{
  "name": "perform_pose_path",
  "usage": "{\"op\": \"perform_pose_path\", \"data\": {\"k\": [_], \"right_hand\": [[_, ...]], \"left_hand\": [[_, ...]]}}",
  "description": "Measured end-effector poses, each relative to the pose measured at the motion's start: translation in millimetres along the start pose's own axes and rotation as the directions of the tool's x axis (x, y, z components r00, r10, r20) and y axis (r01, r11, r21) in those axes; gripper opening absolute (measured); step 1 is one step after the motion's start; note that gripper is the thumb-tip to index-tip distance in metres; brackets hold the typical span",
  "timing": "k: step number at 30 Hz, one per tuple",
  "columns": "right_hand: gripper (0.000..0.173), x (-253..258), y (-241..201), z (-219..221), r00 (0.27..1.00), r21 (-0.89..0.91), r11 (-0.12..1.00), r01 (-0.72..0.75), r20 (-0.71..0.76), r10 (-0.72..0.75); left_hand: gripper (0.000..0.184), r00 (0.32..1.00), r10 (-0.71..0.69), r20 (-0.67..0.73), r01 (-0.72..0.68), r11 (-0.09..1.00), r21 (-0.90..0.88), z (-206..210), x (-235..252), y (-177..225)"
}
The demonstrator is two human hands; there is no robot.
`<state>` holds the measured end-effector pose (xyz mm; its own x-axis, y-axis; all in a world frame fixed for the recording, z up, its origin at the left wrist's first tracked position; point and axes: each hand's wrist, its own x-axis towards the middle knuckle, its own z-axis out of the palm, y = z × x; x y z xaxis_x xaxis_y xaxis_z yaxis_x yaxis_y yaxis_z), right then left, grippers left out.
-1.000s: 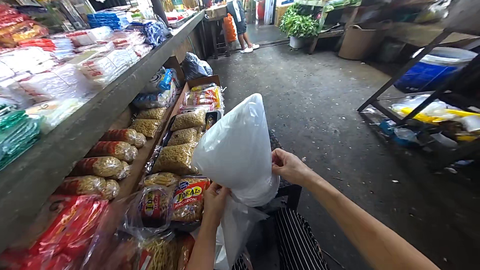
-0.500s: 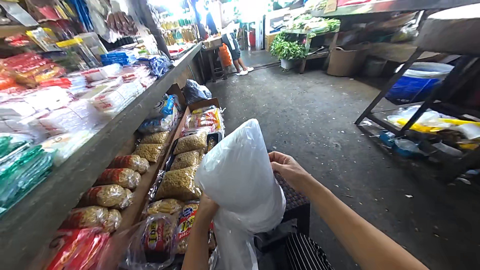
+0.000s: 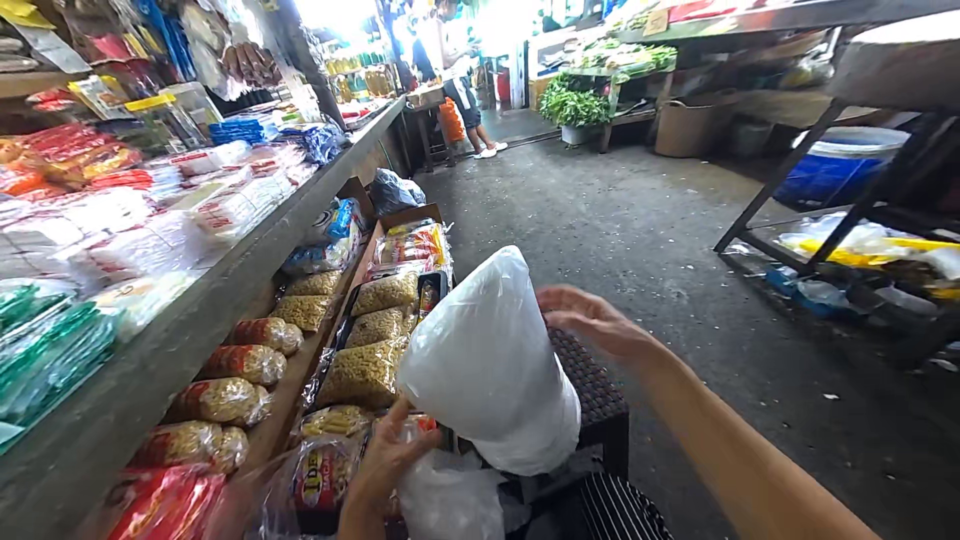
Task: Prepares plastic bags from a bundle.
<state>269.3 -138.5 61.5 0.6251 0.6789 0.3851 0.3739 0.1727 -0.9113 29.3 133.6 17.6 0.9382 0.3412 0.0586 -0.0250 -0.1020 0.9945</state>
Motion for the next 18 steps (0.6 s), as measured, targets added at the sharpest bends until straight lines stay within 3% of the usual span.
{"op": "perform_pose_path", "data": {"k": [2, 3, 5, 9, 12, 15, 18], "right_hand": [[0.098, 9.9, -15.5, 9.6, 0.983, 0.103, 0.977, 0.185, -0.007, -0.185], [0.113, 13.9, -22.0, 17.9, 0.976, 0.093, 0.972, 0.217, -0.001, -0.218], [0.128, 17.8, -26.3, 34.0, 0.979, 0.095, 0.976, 0.199, 0.021, -0.201], [0.114, 5.5, -9.1, 53.8, 1.0, 0.062, 0.998, 0.012, -0.024, -0.01], [0.114, -10.6, 11.4, 57.8, 0.99, 0.01, 0.992, -0.123, -0.071, 0.123], [0.119, -14.0, 19.1, 56.9, 0.991, 0.009, 0.994, -0.106, -0.076, 0.106], [0.122, -20.7, 18.2, 51.6, 0.999, -0.022, 0.999, -0.037, -0.017, 0.036]], "left_hand": [[0.084, 0.997, 0.076, 0.024, -0.076, 0.997, -0.019, -6.6, -0.6, 19.6], [0.093, 0.995, 0.094, 0.023, -0.094, 0.995, 0.014, -2.3, 1.5, 28.8], [0.08, 0.99, 0.136, 0.024, -0.137, 0.99, 0.036, 13.2, 6.5, 37.1], [0.064, 0.973, 0.217, -0.076, -0.219, 0.975, -0.028, 43.5, 5.4, 21.3], [0.077, 0.966, 0.196, -0.17, -0.206, 0.978, -0.04, 62.2, -2.5, -6.5], [0.092, 0.95, 0.221, -0.222, -0.227, 0.974, 0.0, 72.0, -0.3, -33.3], [0.107, 0.948, 0.228, -0.221, -0.233, 0.973, 0.005, 71.7, -7.5, -34.7]]}}
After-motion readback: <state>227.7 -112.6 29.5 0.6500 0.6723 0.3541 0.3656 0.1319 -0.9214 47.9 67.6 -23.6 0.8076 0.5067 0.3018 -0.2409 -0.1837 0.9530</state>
